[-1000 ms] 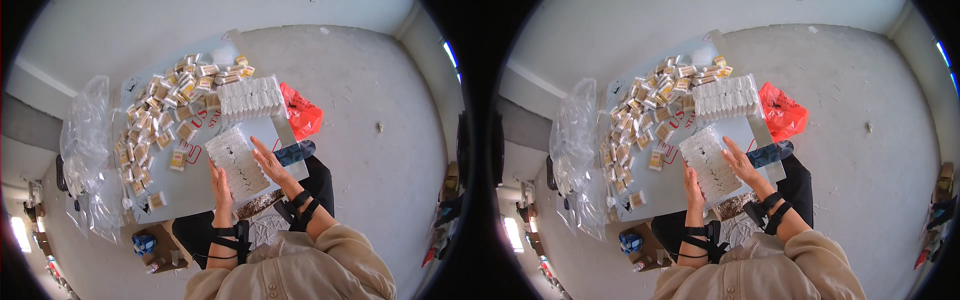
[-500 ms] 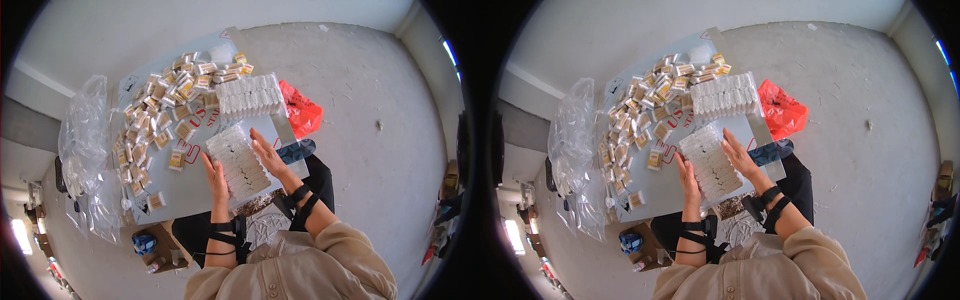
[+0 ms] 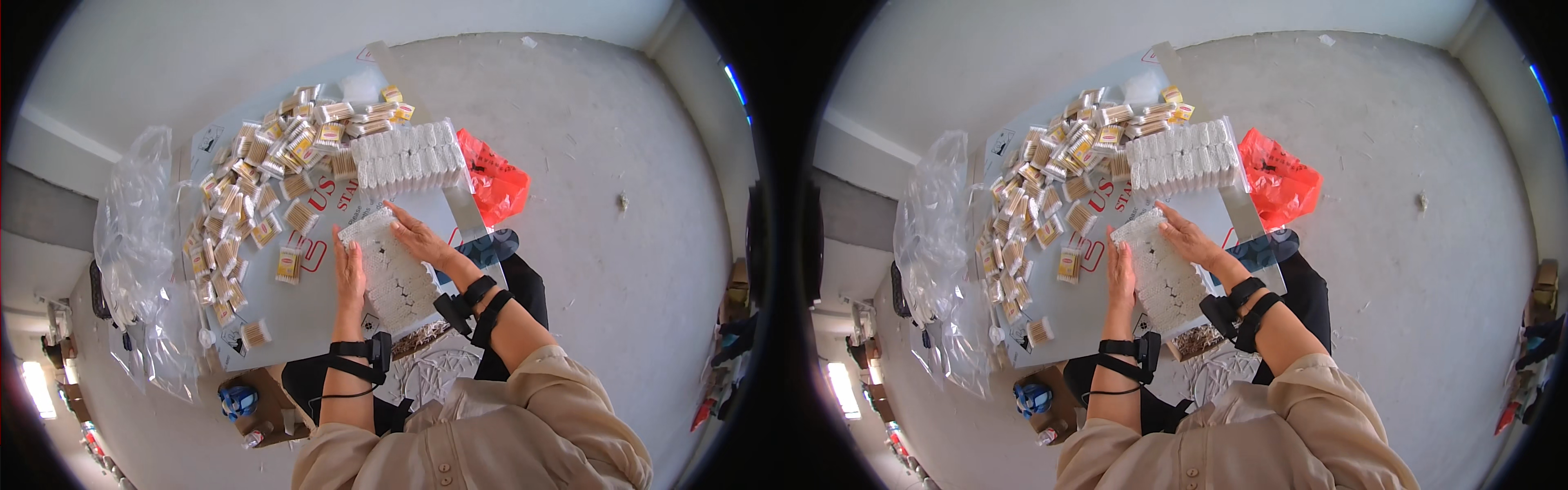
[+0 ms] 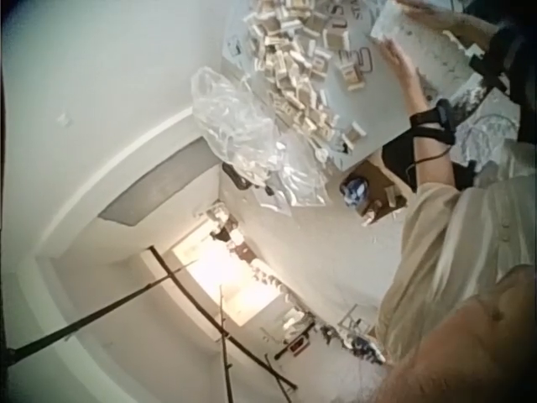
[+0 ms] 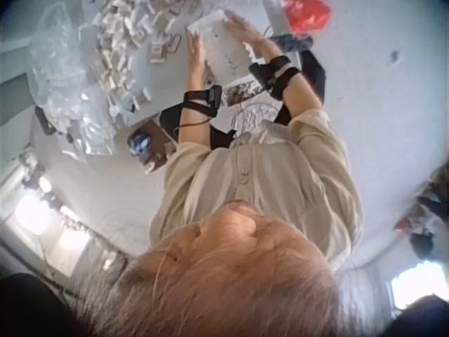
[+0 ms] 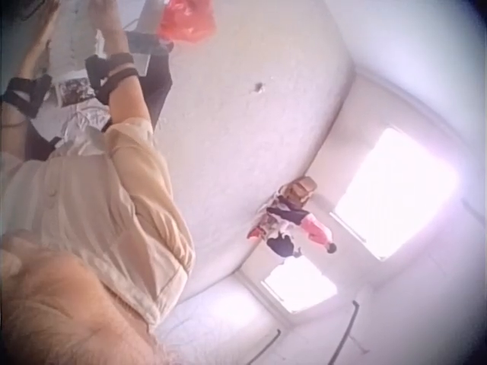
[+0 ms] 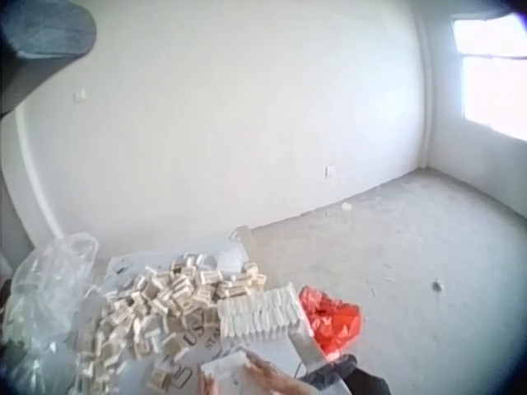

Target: The person is packing bundles of cotton swabs into plastic bags and organizing them.

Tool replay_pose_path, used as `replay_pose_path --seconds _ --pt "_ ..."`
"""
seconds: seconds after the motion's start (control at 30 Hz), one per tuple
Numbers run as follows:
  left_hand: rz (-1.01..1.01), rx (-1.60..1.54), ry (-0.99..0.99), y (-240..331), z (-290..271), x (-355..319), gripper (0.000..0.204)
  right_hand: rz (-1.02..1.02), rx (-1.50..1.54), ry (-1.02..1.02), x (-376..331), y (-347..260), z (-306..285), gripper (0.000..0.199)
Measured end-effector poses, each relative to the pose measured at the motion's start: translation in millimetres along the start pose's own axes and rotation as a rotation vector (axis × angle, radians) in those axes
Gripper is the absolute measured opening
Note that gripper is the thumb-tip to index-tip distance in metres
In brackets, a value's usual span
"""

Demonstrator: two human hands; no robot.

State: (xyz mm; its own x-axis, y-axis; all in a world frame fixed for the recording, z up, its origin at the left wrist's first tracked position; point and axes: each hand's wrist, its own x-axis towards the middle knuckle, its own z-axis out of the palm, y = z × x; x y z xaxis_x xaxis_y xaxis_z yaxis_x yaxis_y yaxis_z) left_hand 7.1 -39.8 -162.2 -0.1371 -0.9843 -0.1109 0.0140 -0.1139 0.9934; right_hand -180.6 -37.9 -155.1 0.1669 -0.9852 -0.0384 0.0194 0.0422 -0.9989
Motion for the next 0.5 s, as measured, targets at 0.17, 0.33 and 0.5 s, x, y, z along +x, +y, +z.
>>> replay_pose_path --seconds 0.17,0.33,0.5 --pt "-0.03 -0.162 0.151 -4 -17 -29 0.078 0.148 0.317 0.259 -52 -8 -21 0.06" --pt "-0.209 0.062 0.165 -7 -31 -99 0.045 0.255 0.418 0.335 -131 7 -37 0.05" --pt "0.182 0.424 0.23 6 -15 -112 0.043 0.217 0.202 0.417 -163 12 -14 0.033"
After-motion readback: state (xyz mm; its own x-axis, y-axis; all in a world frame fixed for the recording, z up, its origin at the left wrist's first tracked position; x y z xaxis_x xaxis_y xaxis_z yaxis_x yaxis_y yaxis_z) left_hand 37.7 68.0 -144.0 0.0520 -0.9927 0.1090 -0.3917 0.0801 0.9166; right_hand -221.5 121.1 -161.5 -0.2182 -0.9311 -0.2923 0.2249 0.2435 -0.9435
